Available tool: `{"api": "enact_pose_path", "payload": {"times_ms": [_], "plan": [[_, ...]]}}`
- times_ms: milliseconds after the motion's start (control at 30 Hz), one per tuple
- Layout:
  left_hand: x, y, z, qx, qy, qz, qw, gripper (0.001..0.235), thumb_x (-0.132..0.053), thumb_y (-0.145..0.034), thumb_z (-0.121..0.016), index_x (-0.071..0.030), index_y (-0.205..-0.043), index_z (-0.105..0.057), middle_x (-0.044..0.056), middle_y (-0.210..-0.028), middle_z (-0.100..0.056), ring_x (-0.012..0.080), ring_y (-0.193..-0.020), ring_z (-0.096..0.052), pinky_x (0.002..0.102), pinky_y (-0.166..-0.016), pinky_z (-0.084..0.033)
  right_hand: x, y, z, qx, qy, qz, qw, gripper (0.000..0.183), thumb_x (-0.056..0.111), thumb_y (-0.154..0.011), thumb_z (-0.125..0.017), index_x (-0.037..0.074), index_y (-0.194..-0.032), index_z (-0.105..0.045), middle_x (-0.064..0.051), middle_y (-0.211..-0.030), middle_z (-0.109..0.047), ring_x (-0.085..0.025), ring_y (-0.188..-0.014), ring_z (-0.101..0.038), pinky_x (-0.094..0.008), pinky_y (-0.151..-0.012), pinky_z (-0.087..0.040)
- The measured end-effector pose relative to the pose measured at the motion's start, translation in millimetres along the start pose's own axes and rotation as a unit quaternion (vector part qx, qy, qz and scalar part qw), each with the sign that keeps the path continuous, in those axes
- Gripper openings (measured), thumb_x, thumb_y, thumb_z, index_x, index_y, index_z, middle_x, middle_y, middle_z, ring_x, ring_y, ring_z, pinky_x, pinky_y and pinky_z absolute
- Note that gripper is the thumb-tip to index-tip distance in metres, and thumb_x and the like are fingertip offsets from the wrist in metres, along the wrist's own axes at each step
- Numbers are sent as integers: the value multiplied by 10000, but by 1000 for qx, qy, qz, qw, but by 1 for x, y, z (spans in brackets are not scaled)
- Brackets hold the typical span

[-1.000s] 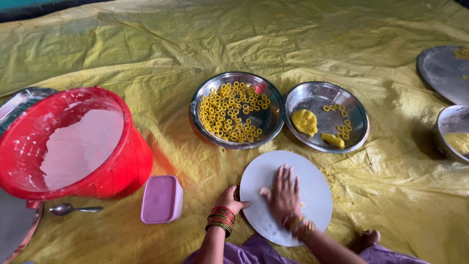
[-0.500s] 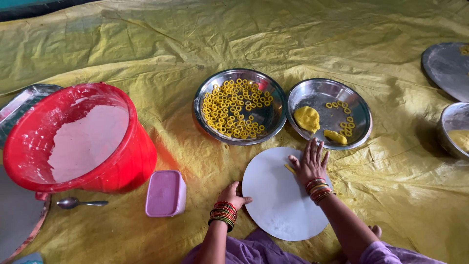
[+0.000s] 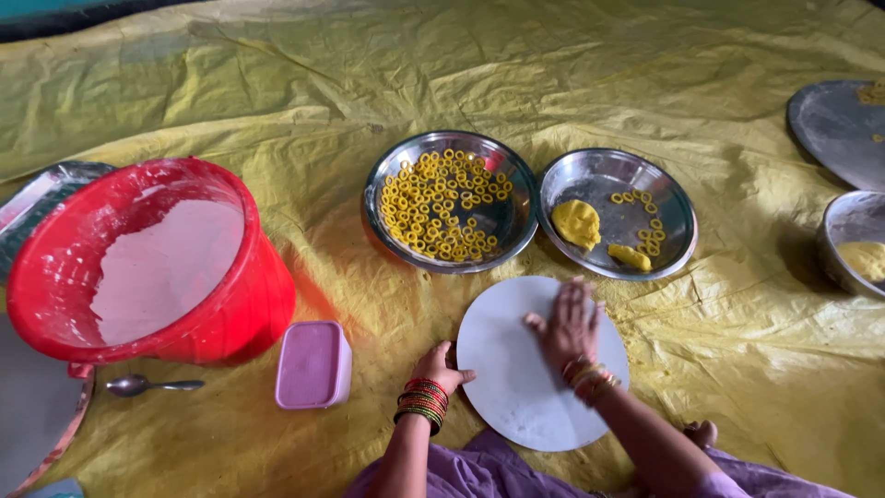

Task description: The person rolls small pieces of yellow dough into thin ropes on a white board, then joins the ends to form rings. The finished rings are placed into a metal bowl. The person repeats this process continuously.

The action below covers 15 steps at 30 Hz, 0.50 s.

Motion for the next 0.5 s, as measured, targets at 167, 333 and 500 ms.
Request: {"api": "enact_pose_path", "payload": {"times_ms": [167, 333, 500], "plan": [[2, -5, -1, 1, -8, -5, 1000, 1016, -418, -750, -888, -153, -1565, -343, 93, -1602, -404, 261, -1463, -423, 389, -1206, -373, -10, -10, -10, -65, -33, -36, 997, 976, 703, -976, -257, 5, -1593, 34, -184, -1684, 93, -299, -1551, 112, -505, -1236, 13], [2, -5, -1, -21, -4, -31, 999, 1006, -398, -744, -905, -116, -1549, -371, 120, -1590, -417, 262, -1462, -425, 368, -1214, -360, 43, 83, -77, 13, -25, 107, 994, 1014, 711, -973, -314, -43, -1569, 8, -241, -1667, 65, -355, -1544, 95, -490, -1230, -6], [-1, -1, 0, -13, -3, -22, 1000, 988, -406, -760, -871, -123, -1558, -361, 114, -1585, -432, 261, -1450, -448, 366, -1202, -379, 60, 132, -77, -137, -105, 251, 952, 1022, 695, -942, -410, -47, -1558, -72, -242, -1633, -52, -352, -1524, 0, -516, -1196, -42]]}}
Point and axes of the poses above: each hand's wrist, its own y-axis away from the middle knuckle, its own z-axis out of the back of the hand, x = y × z, the point moved 4 cm from there along -y, towards the middle knuckle
